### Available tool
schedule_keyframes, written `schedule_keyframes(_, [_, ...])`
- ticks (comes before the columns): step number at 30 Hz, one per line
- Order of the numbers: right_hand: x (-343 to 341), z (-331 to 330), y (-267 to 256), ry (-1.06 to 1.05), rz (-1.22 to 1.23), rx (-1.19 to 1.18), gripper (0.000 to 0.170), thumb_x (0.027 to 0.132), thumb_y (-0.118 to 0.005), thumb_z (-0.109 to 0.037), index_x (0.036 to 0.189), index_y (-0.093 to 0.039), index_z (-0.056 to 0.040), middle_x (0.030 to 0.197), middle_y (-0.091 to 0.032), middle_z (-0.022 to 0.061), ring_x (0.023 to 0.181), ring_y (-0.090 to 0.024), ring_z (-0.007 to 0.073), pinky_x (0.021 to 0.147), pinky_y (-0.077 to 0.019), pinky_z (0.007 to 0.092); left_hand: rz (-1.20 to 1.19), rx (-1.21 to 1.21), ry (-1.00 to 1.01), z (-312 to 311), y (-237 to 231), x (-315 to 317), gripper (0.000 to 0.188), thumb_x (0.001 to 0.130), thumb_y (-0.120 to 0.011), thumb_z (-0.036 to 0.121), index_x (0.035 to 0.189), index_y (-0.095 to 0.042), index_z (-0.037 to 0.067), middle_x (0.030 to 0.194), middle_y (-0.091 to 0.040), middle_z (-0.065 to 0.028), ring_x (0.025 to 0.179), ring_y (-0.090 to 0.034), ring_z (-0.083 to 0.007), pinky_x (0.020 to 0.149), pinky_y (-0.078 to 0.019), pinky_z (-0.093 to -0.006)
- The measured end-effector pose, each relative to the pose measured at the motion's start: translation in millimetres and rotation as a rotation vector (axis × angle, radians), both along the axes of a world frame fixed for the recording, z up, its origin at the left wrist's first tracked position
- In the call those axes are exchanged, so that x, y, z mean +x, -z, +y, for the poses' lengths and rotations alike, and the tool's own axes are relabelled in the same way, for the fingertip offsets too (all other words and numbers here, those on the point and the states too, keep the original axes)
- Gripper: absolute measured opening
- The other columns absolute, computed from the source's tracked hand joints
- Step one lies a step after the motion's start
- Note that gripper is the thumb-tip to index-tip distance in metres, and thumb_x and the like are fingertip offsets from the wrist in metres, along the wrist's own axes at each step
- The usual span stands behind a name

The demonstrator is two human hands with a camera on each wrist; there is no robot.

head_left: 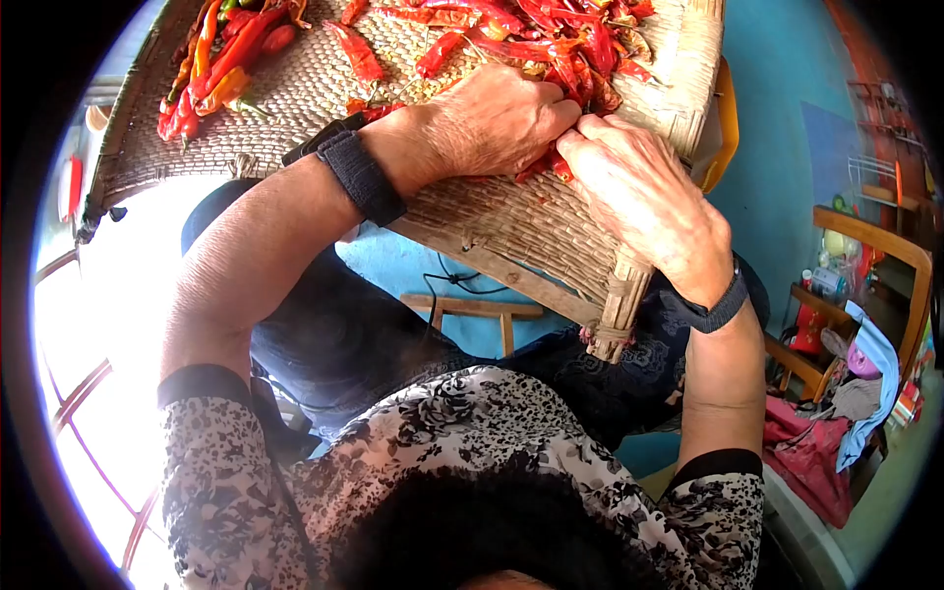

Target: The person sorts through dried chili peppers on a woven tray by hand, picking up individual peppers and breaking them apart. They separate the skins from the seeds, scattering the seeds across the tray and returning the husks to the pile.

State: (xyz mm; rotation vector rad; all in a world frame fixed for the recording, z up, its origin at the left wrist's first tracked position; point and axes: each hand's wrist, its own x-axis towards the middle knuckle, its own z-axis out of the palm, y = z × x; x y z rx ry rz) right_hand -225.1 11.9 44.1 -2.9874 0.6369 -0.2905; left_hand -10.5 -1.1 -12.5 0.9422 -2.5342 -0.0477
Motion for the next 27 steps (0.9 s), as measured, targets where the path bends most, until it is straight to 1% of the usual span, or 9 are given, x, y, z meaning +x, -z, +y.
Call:
schedule_keyframes(2, [2.0, -0.8, -0.3, 0.000, -0.010, -0.005, 0.033, 0.082, -0.058, -0.006, 0.114, -0.050, -0.0030, 0.115, -0.052, 0.0147, 0.113, -0.051, 0.0298, 0.102, -0.0413, 0.0403, 0.001, -0.020, 0.005, -0.5, 0.5, 0.1, 0.020, 0.075, -0.067, 0.018, 0.086, -0.057, 0.005, 0.077, -0.058, -0.0080, 0.067, -0.063, -0.0257, 0.057, -0.0514, -0.0362])
schedule_keyframes(4, [4.3, -1.3, 0.7, 0.022, 0.042, -0.009, 0.030, 0.081, -0.058, -0.006, 0.110, -0.051, -0.0032, 0.110, -0.051, 0.0136, 0.110, -0.052, 0.0290, 0.101, -0.0420, 0.0395, -0.016, 0.007, -0.004, 0.3, -0.6, 0.1, 0.021, 0.074, -0.067, 0.018, 0.086, -0.057, 0.005, 0.077, -0.057, -0.0082, 0.067, -0.062, -0.0260, 0.057, -0.0515, -0.0359])
schedule_keyframes(7, [4.6, -0.4, -1.4, 0.011, 0.003, -0.022, 0.028, 0.080, -0.057, -0.006, 0.107, -0.051, -0.0034, 0.107, -0.051, 0.0129, 0.108, -0.052, 0.0283, 0.099, -0.0425, 0.0392, -0.021, 0.005, 0.005, 0.0, -2.2, 1.1, 0.021, 0.073, -0.068, 0.017, 0.087, -0.057, 0.005, 0.079, -0.058, -0.0087, 0.069, -0.062, -0.0261, 0.057, -0.0517, -0.0357])
schedule_keyframes(14, [2.0, -2.5, 5.6, -0.005, -0.007, -0.079, 0.030, 0.080, -0.057, -0.007, 0.108, -0.051, -0.0038, 0.107, -0.051, 0.0130, 0.107, -0.052, 0.0283, 0.098, -0.0428, 0.0392, -0.043, 0.033, -0.009, 1.7, -5.9, 0.6, 0.021, 0.075, -0.067, 0.018, 0.088, -0.057, 0.004, 0.080, -0.058, -0.0093, 0.070, -0.063, -0.0265, 0.059, -0.0521, -0.0360])
schedule_keyframes(20, [3.2, -0.2, -1.5, -0.006, -0.030, -0.027, 0.030, 0.080, -0.058, -0.008, 0.109, -0.051, -0.0034, 0.108, -0.051, 0.0132, 0.107, -0.052, 0.0287, 0.097, -0.0433, 0.0396, -0.042, 0.049, -0.006, 1.2, -3.2, 1.0, 0.017, 0.078, -0.064, 0.017, 0.088, -0.056, 0.005, 0.079, -0.058, -0.0095, 0.071, -0.063, -0.0271, 0.059, -0.0523, -0.0360])
schedule_keyframes(22, [3.6, -0.8, -1.0, 0.001, 0.004, -0.008, 0.029, 0.080, -0.057, -0.007, 0.108, -0.051, -0.0032, 0.108, -0.051, 0.0134, 0.107, -0.052, 0.0290, 0.097, -0.0435, 0.0400, -0.028, 0.022, 0.001, -0.4, -1.4, 1.1, 0.022, 0.078, -0.065, 0.021, 0.094, -0.060, 0.007, 0.079, -0.064, -0.0094, 0.068, -0.066, -0.0262, 0.058, -0.0533, -0.0368])
schedule_keyframes(25, [4.2, -1.3, -0.6, 0.008, 0.032, 0.003, 0.029, 0.080, -0.057, -0.007, 0.108, -0.051, -0.0031, 0.108, -0.051, 0.0134, 0.107, -0.051, 0.0291, 0.097, -0.0430, 0.0404, -0.068, 0.013, -0.020, 0.8, -1.2, -0.2, 0.021, 0.080, -0.064, 0.022, 0.093, -0.060, 0.006, 0.079, -0.064, -0.0097, 0.068, -0.066, -0.0262, 0.058, -0.0534, -0.0368])
schedule_keyframes(27, [3.6, -2.2, 3.3, 0.003, 0.027, -0.005, 0.029, 0.080, -0.057, -0.007, 0.108, -0.051, -0.0031, 0.108, -0.051, 0.0135, 0.107, -0.051, 0.0292, 0.097, -0.0428, 0.0406, -0.051, 0.027, -0.022, 1.1, -2.3, 0.0, 0.019, 0.081, -0.063, 0.022, 0.092, -0.060, 0.006, 0.079, -0.064, -0.0099, 0.067, -0.066, -0.0265, 0.058, -0.0534, -0.0371])
